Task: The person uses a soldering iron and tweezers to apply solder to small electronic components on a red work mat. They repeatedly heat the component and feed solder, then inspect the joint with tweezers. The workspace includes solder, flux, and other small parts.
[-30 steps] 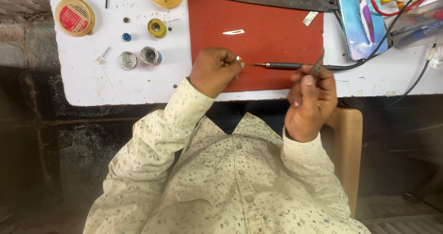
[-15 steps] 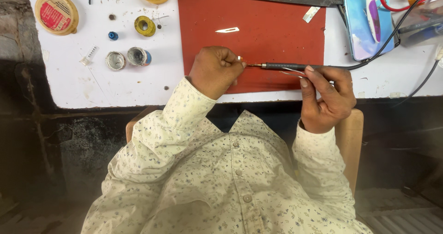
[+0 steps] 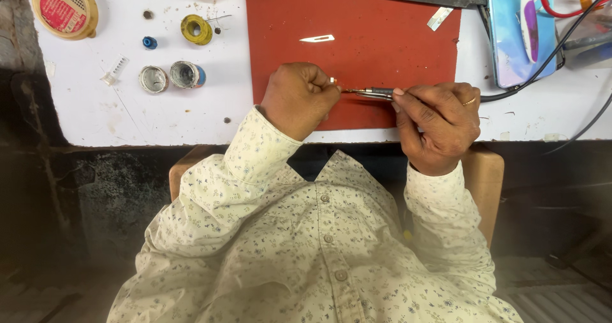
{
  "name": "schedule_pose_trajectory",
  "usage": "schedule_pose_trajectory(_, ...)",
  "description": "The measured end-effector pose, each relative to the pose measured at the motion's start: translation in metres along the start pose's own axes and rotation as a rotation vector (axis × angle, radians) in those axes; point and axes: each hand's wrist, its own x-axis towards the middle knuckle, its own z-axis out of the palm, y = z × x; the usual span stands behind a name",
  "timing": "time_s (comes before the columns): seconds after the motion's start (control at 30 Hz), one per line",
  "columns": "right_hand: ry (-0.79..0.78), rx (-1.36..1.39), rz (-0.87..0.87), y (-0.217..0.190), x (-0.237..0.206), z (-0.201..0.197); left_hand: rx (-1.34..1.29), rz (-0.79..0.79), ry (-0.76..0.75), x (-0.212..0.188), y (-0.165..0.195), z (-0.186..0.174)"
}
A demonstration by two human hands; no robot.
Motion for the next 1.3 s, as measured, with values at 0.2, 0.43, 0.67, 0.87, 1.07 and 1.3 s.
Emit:
schedule_pose_trajectory(0.2, -0.014, -0.02, 0.018, -0.0052, 0.0006, 0.0009, 0.02, -0.015, 0.002, -0.0003, 0.0035, 0.0019)
schedule_pose_trajectory(0.43, -0.015, -0.021, 0.012, -0.0034, -0.0006, 0.0018, 0.076, -0.008, 0.015, -0.0001, 0.006, 0.0026)
schedule_pose_trajectory(0.67, -0.006, -0.028, 0.012, 0.0, -0.0035, 0.0038, 0.074, -0.015, 0.008, -0.0003, 0.0054, 0.002)
schedule_pose_trajectory(0.87, -0.006, -0.047, 0.008, -0.0006, -0.0055, 0.0039, 0.075, -0.004, 0.005, -0.0002, 0.0057, 0.0035)
schedule_pose_trajectory(1.07, -0.003, -0.048, -0.003, 0.0002, -0.0052, 0.004, 0.072, -0.007, 0.001, 0.0003, 0.0052, 0.0039)
schedule_pose_trajectory(1.3, 0.01, -0.051, -0.005, 0.0009, -0.0051, 0.0057, 0.082, 0.007, 0.003, 0.0019, 0.0034, 0.0041)
